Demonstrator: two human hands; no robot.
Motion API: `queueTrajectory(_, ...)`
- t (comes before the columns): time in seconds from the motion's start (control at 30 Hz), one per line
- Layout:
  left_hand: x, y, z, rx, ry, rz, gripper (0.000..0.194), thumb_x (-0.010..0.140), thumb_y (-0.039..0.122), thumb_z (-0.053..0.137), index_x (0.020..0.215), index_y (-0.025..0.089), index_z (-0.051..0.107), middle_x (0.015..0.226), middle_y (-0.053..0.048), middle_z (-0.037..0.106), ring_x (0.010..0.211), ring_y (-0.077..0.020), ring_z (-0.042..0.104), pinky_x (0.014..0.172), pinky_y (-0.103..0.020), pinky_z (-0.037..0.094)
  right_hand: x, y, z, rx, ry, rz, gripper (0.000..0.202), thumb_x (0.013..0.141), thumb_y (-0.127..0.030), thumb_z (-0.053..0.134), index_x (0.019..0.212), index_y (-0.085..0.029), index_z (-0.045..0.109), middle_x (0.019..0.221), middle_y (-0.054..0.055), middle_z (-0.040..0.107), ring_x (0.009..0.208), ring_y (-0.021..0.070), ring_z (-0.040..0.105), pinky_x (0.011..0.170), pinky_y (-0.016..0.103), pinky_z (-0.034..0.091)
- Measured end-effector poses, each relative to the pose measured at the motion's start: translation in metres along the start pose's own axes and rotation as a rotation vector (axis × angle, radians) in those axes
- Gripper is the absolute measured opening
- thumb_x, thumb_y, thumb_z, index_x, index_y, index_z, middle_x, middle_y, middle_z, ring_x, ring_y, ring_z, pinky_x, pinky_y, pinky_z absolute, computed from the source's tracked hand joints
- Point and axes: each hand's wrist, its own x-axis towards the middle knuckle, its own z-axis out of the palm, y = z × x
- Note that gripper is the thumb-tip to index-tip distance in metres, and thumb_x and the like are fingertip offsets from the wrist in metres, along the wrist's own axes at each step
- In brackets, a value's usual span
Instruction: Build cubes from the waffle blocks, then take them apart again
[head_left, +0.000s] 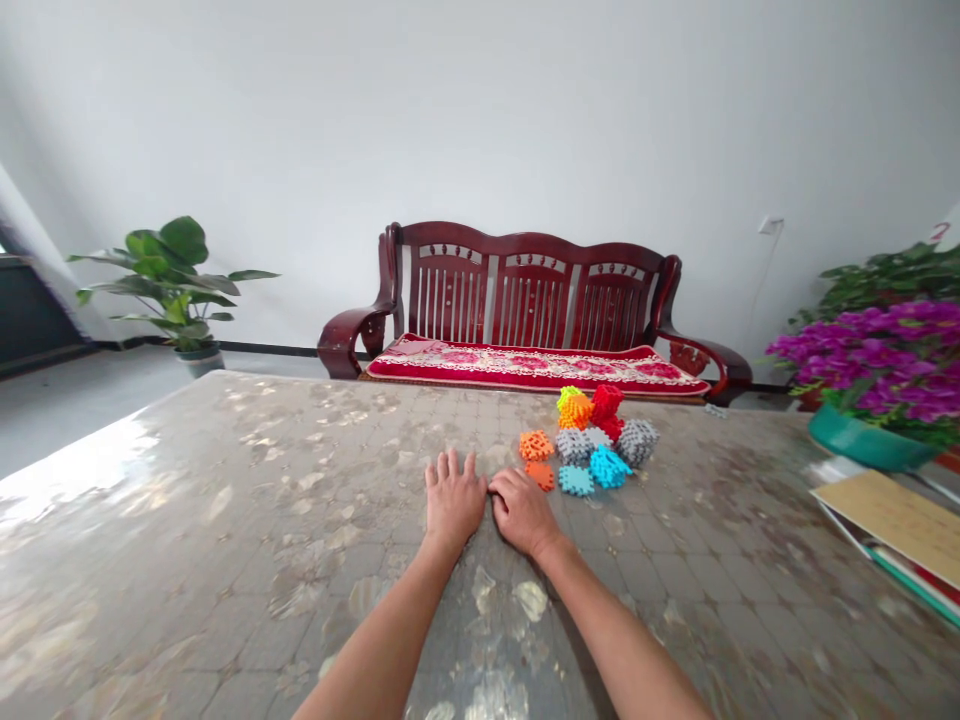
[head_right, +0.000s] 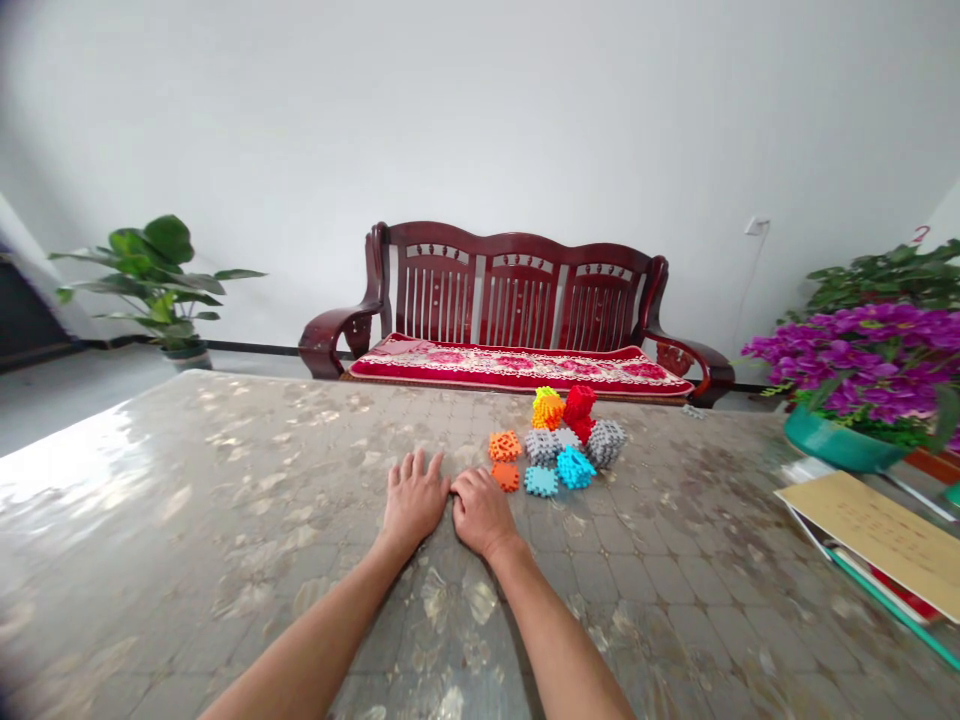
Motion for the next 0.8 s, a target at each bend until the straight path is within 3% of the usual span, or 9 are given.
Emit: queueTrajectory(0.8, -0.0010, -0.0069, 0.0031, -0.042, -0.057, 0.013, 0.045, 0.090, 0.036, 0.046, 0.132, 0.025, 0.055, 0.142, -0.014, 0.050, 0.133, -0.0320, 0.041, 0.110, -0.053, 0.028, -0.0042, 0.0028, -0.0021, 0.074, 0.012, 0.010, 0.020, 0.084, -0.007, 0.051, 0.084, -0.022, 0.063, 0.090, 0.003, 0.064, 0.092, 0.0178, 0.055, 0.085, 0.029, 0.044)
